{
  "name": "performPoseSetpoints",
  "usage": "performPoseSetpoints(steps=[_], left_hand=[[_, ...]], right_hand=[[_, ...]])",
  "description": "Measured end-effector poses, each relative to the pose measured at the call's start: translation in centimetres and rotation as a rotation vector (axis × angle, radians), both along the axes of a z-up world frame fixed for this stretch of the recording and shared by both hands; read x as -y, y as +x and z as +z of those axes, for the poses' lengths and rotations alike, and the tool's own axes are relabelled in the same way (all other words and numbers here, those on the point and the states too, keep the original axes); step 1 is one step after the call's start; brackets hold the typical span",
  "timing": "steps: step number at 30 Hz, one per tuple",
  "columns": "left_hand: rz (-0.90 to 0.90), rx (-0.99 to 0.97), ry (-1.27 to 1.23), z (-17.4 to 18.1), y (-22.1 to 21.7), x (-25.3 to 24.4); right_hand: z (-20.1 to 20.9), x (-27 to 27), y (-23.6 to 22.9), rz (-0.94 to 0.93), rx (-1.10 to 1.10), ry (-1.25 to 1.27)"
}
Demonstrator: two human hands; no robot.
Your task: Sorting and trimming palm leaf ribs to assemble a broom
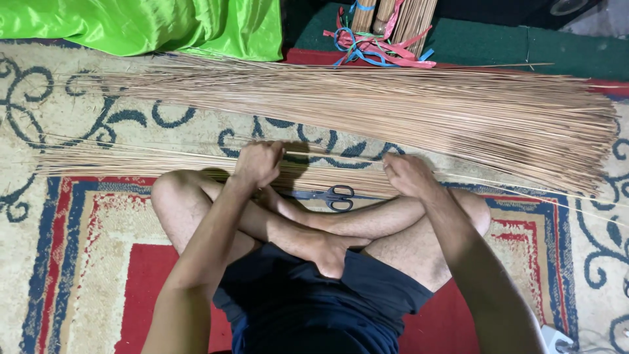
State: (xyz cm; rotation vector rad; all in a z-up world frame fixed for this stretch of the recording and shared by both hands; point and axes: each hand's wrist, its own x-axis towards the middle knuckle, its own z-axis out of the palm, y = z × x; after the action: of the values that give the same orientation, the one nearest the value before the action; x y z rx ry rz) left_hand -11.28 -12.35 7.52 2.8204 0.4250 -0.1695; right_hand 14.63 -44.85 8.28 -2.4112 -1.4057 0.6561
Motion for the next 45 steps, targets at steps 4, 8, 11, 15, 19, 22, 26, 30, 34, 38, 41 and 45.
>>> performPoseSetpoints(steps=[4,8,11,15,19,22,26,30,34,38,41,45], left_hand=[[-0.010,-0.026,-0.004,1.6,1.4,3.3],[-0.109,0.108,-0.021,0.0,3.7,7.0],[-0.131,0.257,0.018,-2.3,4.6,8.4],[0.036,0.589,0.060,0.7,2.4,9.0],[0.287,0.705,-0.166,-6.6,1.1,9.8],[0.974,0.355,-0.725,-8.4,2.7,10.4],[0.919,0.882,-1.452,-2.1,3.4,10.9],[0.883,1.027,-1.560,-3.7,5.2,10.1],[0.893,1.180,-1.736,-6.7,6.6,10.1],[0.868,1.206,-1.863,-5.0,6.7,11.7],[0.809,1.159,-1.899,-4.9,7.3,12.6],[0.780,1.170,-1.899,-4.0,7.9,13.3]], right_hand=[[-0.3,-2.4,-3.0,0.046,-0.074,0.059],[0.5,-6.7,-7.2,0.099,-0.113,0.098],[1.2,-8.8,-8.7,0.087,-0.164,0.080],[3.6,-9.5,-8.9,0.052,-0.151,0.081],[0.5,-9.6,-7.5,0.049,-0.132,0.108],[1.3,-9.9,-7.5,0.000,-0.179,0.034],[1.4,-10.3,-7.6,-0.025,-0.241,0.033],[1.9,-10.5,-7.9,-0.061,-0.329,0.058],[0.2,-10.4,-7.2,-0.058,-0.435,0.142],[-1.1,-10.5,-6.6,-0.085,-0.489,0.179],[-1.4,-10.6,-6.1,-0.088,-0.496,0.190],[-1.8,-10.7,-5.6,-0.097,-0.505,0.187]])
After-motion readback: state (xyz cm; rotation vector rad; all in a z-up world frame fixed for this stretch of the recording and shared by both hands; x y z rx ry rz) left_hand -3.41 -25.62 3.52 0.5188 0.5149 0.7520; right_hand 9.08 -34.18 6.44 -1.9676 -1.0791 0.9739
